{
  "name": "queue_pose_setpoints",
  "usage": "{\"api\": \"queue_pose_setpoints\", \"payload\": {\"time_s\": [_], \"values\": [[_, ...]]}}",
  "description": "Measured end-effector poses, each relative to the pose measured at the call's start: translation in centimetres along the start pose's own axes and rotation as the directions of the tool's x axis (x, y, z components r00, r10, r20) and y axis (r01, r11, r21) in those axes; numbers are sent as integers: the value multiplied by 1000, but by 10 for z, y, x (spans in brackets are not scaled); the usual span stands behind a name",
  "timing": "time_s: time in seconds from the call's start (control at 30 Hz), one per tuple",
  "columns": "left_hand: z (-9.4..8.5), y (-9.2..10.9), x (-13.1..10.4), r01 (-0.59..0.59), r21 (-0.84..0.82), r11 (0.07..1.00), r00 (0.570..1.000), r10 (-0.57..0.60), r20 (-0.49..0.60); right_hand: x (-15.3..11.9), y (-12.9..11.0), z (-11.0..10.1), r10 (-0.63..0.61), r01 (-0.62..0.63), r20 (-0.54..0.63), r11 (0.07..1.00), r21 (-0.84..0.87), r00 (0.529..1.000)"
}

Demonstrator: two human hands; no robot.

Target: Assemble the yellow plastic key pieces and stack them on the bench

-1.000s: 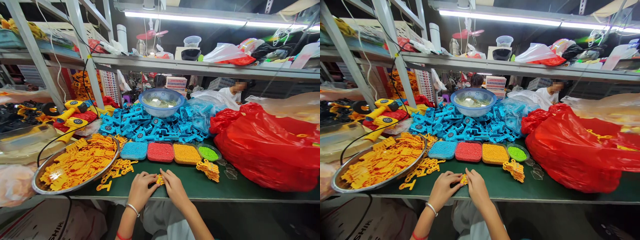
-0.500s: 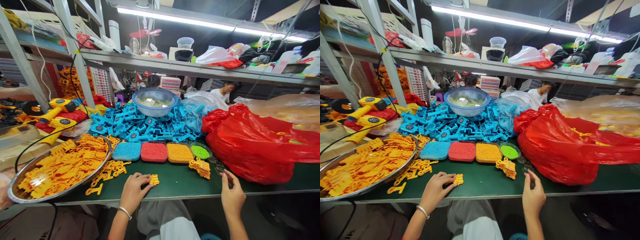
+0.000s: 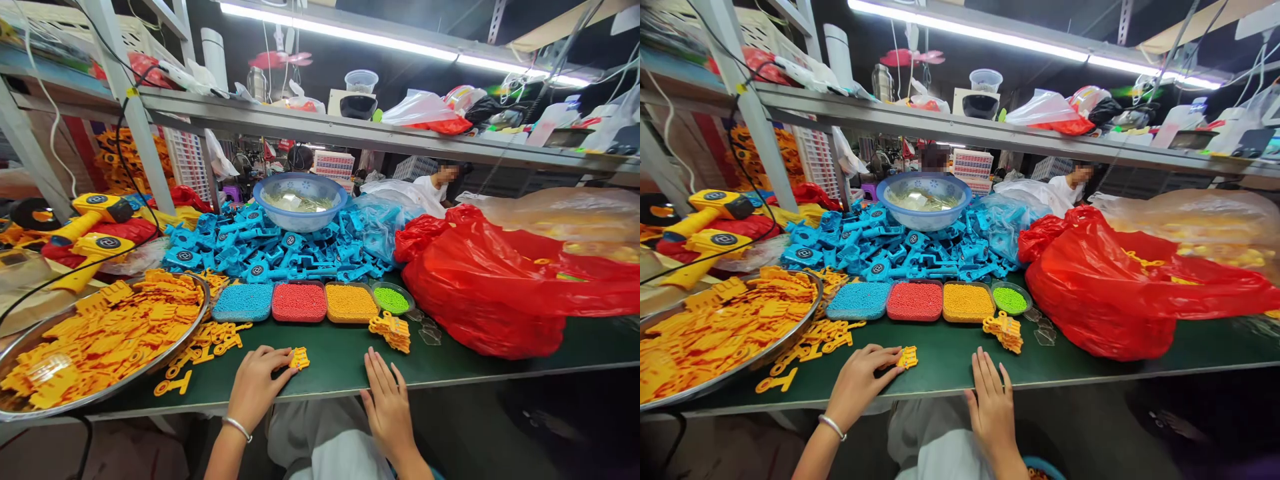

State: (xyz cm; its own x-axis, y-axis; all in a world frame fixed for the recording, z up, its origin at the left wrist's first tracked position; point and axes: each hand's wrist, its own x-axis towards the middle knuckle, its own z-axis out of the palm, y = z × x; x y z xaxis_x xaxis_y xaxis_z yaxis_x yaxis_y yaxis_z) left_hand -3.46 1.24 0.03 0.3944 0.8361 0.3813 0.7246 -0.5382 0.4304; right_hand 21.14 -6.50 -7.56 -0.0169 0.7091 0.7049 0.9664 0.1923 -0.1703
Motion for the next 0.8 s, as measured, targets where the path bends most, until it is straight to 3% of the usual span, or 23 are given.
{"api": "queue_pose_setpoints", "payload": {"time_s": [0.17,0.4,0.57,0.8], "values": [[-1,2,1,13,7,1000,1000,-13,22,3,13,1,-71,71,5,997,-9,997],[-1,1,0,1,-18,1000,1000,-1,2,0,12,2,0,7,-78,996,90,997],[-1,2,0,9,-23,1000,1000,-9,-8,-2,20,-1,-69,82,-114,991,109,991],[0,1,-1,-1,-30,1000,1000,1,-19,-6,23,1,88,-59,-103,965,254,991]]}}
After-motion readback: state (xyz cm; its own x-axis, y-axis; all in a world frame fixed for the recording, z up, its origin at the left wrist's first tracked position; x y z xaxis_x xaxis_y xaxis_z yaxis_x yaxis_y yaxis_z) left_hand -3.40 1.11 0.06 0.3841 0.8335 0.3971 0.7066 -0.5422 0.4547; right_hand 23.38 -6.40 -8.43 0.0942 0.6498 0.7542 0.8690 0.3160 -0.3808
